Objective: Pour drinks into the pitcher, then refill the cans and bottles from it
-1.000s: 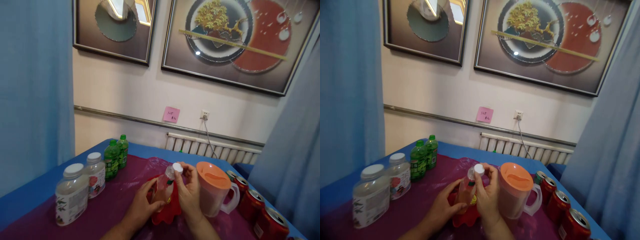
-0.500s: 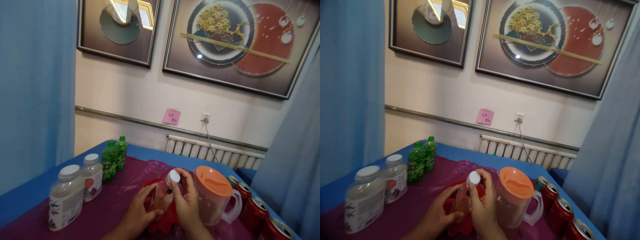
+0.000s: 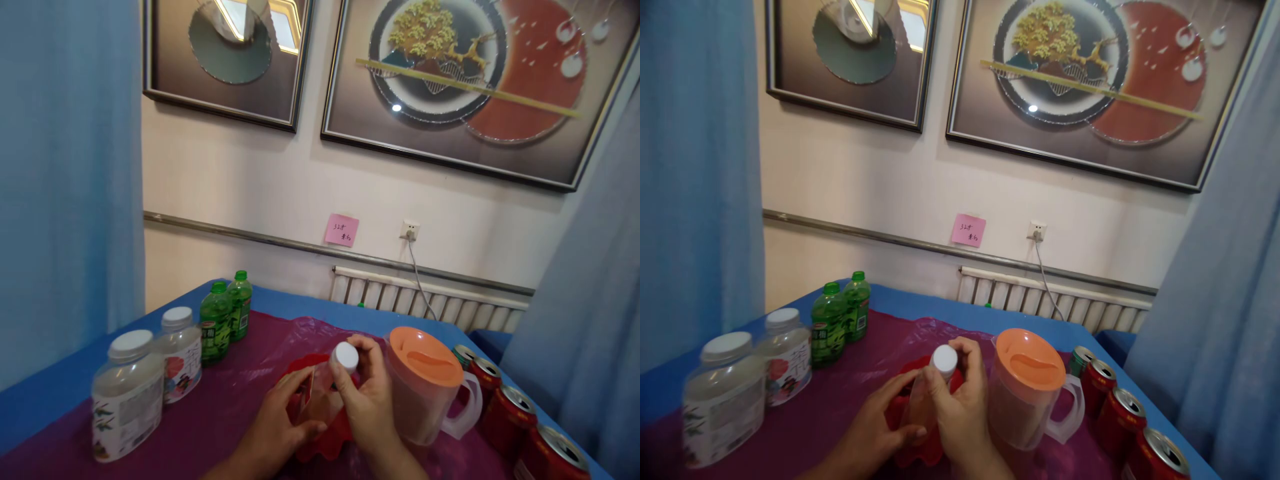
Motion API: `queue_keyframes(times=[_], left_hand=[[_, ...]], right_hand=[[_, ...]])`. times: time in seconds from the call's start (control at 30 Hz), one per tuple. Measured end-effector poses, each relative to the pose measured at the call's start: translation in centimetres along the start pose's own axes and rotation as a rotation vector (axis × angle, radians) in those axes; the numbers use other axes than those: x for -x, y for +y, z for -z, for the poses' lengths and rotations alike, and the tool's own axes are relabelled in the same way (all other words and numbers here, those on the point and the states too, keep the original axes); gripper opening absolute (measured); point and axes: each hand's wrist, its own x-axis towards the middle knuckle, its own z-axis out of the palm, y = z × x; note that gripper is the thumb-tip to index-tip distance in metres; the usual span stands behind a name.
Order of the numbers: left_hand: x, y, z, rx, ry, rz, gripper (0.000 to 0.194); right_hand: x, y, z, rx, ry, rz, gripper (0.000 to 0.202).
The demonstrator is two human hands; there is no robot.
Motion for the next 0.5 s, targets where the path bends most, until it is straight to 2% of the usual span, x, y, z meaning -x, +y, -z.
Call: queue_keyframes(times=[0.1, 0.23, 0.37, 0.5], left_hand=[[0.0, 0.0, -0.1, 0.002, -0.012, -0.015, 0.081], [0.0, -0.1, -0.1, 0.026, -0.016, -0.009, 0.081], [-0.1, -0.8, -0.3, 0.053, -0.005, -0.011, 0.081], [-0.2, -1.4, -0.4, 0.044, 0.019, 0.007, 0.078]], right_hand=[[0.0, 0.2, -0.2, -0.035, 0.021, -0.058, 0.037], [0.1, 0.0, -0.4, -0.035, 0.031, -0.044, 0.042], [0.3, -0.8, -0.3, -0.038, -0.023, -0.017, 0.032], [0.3, -1.1, -0.1, -0.066, -0.007, -0.026, 0.026]])
